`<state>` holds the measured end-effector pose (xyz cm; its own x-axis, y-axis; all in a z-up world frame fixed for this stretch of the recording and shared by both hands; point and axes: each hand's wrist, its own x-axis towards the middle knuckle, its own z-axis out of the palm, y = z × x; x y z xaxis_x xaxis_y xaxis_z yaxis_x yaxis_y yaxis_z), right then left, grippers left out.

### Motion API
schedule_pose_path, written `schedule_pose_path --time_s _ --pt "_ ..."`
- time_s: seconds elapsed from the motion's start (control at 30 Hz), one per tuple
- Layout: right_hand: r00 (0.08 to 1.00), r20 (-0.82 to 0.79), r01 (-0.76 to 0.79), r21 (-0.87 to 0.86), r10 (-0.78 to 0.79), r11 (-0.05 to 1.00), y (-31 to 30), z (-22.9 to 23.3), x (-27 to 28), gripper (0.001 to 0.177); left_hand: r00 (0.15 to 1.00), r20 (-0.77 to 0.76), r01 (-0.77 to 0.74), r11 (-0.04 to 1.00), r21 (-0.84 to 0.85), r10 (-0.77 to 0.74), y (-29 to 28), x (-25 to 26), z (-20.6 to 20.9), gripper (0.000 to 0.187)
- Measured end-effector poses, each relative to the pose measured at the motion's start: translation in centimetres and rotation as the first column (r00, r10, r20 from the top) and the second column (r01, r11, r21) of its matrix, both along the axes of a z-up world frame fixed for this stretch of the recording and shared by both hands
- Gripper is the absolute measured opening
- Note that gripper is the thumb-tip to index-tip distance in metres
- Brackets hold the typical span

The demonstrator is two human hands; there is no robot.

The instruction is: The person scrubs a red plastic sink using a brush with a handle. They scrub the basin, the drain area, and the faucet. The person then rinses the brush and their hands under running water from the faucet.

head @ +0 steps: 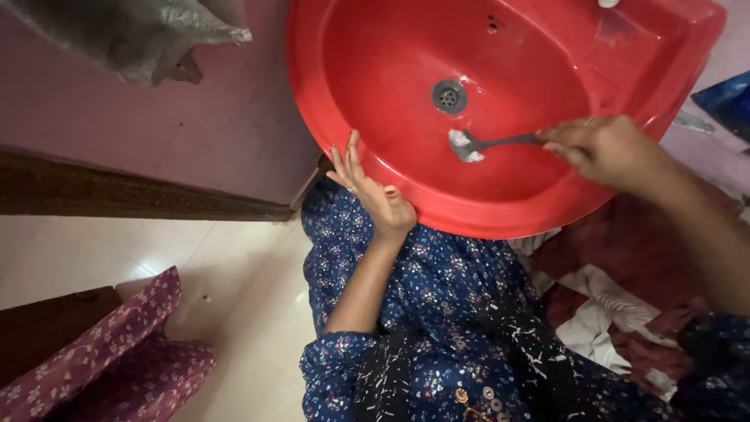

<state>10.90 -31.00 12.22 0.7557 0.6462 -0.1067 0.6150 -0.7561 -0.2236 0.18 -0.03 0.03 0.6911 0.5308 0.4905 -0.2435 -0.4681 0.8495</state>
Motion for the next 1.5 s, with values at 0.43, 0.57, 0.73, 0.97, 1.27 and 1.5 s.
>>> schedule_pose_path --time_s 0.43,0.57,0.73,0.97,1.27,1.5 --pt "0.997 0.045 -0.037 -0.507 0.069 0.861 6.5 -1.4 8.5 0.029 1.000 0.004 0.016 0.998 0.052 -0.017 0.0 0.4 -0.1 0.080" --pt "0.995 -0.007 -0.091 -0.370 0.095 0.924 10.8 -1.7 8.8 0.044 1.000 0.001 0.021 0.998 0.053 -0.021 0.0 0.4 0.0 0.079" --pt "0.992 -0.123 -0.072 -0.472 0.015 0.878 11.7 -1.3 7.9 0.039 1.000 0.009 0.016 0.999 0.046 -0.016 -0.1 0.4 0.2 0.079" --pt "0.989 0.073 0.141 -0.703 -0.127 0.697 5.9 2.4 9.4 0.030 1.000 -0.008 0.015 0.999 0.043 -0.014 -0.3 0.3 0.7 0.079" --pt "0.994 0.088 0.092 -0.325 -0.067 0.941 14.1 -4.8 11.5 0.039 0.999 -0.047 0.030 0.996 0.084 -0.026 -0.2 0.2 0.9 0.080" --pt "0.958 -0.288 -0.122 -0.361 0.014 0.925 10.5 -5.6 12.1 0.038 0.998 -0.046 0.037 0.996 0.077 -0.033 -0.1 0.2 0.9 0.081"
